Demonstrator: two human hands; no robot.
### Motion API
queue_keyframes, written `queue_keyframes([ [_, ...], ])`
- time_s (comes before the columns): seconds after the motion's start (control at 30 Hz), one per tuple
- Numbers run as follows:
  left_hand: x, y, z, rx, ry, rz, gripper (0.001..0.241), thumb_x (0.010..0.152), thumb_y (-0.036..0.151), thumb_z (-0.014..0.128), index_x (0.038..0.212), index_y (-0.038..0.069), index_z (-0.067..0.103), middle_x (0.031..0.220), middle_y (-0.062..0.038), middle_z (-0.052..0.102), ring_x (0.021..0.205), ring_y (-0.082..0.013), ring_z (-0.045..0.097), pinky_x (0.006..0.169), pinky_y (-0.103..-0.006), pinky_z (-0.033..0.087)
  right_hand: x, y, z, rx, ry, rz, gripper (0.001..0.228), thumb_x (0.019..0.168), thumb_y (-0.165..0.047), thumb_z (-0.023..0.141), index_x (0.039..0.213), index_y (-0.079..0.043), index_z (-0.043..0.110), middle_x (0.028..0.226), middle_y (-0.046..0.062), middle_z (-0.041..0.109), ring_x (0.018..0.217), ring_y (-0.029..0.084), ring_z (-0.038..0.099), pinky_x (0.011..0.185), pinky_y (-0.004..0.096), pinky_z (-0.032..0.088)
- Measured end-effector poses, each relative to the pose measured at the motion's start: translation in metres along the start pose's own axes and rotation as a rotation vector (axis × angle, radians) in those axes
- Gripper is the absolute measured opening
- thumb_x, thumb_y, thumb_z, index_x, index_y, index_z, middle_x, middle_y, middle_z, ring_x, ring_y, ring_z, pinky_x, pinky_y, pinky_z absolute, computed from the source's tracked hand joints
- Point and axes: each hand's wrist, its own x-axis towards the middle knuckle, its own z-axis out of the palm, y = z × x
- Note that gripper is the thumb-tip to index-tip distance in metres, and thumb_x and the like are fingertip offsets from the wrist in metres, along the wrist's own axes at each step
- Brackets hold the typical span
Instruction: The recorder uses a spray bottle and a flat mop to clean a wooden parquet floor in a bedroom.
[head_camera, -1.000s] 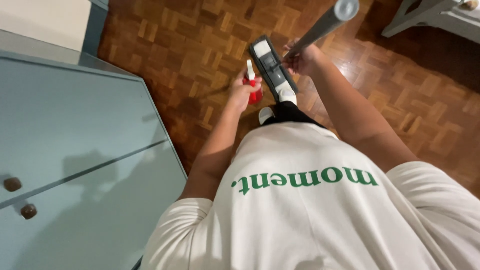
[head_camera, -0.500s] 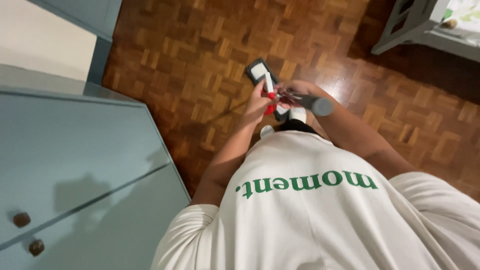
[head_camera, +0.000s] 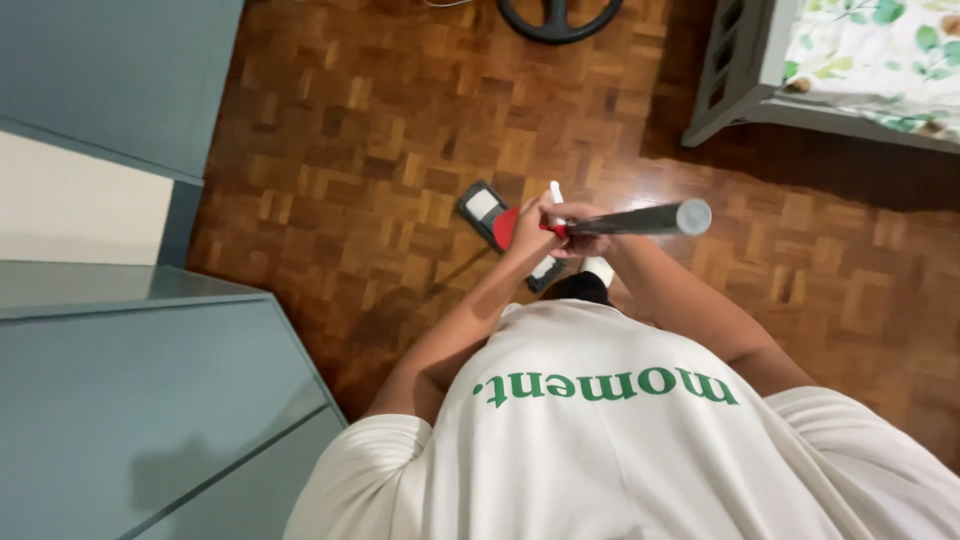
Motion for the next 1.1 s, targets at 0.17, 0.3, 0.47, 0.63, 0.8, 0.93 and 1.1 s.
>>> queue_keyframes([
  [0.17,0.036,0.051,0.029,0.023,-0.100,0.000,0.095,0.056,0.001,0.088,0.145,-0.001,0.054,0.135,-0.027,0.048,0.132,-0.0446,0.047,0.118,-0.0478,0.036,-0.009,-0.043,-0.028,0.082,-0.031,-0.122,0.027,0.085,-0.023,0.078,0.086,-0.005,0.058,0.065,0.005,0.053,0.058,0.020,0.059,0.059,0.041,0.062],
  [0.3,0.083,0.048,0.053,0.117,-0.211,0.095,0.105,0.054,0.016,0.097,0.149,0.010,0.053,0.140,-0.020,0.050,0.137,-0.0385,0.046,0.119,-0.0454,0.036,-0.058,-0.090,-0.035,0.100,-0.066,-0.194,0.025,0.084,-0.016,0.080,0.083,-0.005,0.058,0.066,0.004,0.053,0.061,0.019,0.057,0.059,0.031,0.055],
  [0.47,0.129,0.055,0.099,0.104,-0.178,0.083,0.108,0.057,0.022,0.098,0.151,0.005,0.048,0.148,-0.023,0.043,0.142,-0.0388,0.041,0.119,-0.0439,0.037,-0.092,-0.140,-0.056,0.105,-0.037,-0.256,0.020,0.085,-0.008,0.077,0.084,-0.005,0.057,0.068,0.003,0.051,0.061,0.016,0.058,0.054,0.023,0.046],
  [0.63,0.172,0.047,0.122,0.133,-0.188,0.083,0.103,0.063,0.018,0.092,0.153,0.006,0.046,0.150,-0.022,0.041,0.144,-0.0386,0.039,0.117,-0.0429,0.042,-0.113,-0.179,-0.075,0.037,0.055,-0.292,0.020,0.083,-0.008,0.076,0.085,-0.001,0.058,0.064,0.005,0.053,0.057,0.018,0.060,0.049,0.025,0.046],
  [0.8,0.209,0.035,0.136,0.162,-0.081,0.043,0.070,0.076,0.018,0.086,0.141,0.011,0.062,0.137,-0.015,0.057,0.133,-0.0298,0.053,0.109,-0.0374,0.047,-0.094,-0.233,-0.100,-0.004,0.196,-0.478,0.030,0.079,-0.009,0.083,0.087,0.000,0.055,0.065,0.010,0.059,0.058,0.024,0.068,0.043,0.037,0.051],
  [0.93,0.264,0.048,0.116,0.082,-0.076,-0.223,0.042,0.088,0.029,0.077,0.129,0.024,0.068,0.087,-0.004,0.073,0.082,-0.0143,0.067,0.078,-0.0282,0.054,-0.061,-0.288,-0.128,0.102,0.218,-0.532,0.036,0.079,-0.009,0.086,0.095,0.005,0.058,0.072,0.014,0.060,0.061,0.027,0.069,0.050,0.046,0.058],
  [1.1,0.361,0.049,0.097,0.105,0.158,-0.162,0.015,0.092,0.032,0.072,0.090,0.018,0.075,0.074,0.000,0.072,0.074,-0.0106,0.065,0.068,-0.0258,0.052,-0.043,-0.373,-0.114,0.254,0.238,-0.500,0.044,0.084,-0.013,0.085,0.103,0.004,0.049,0.081,0.006,0.052,0.073,0.021,0.068,0.067,0.040,0.065],
])
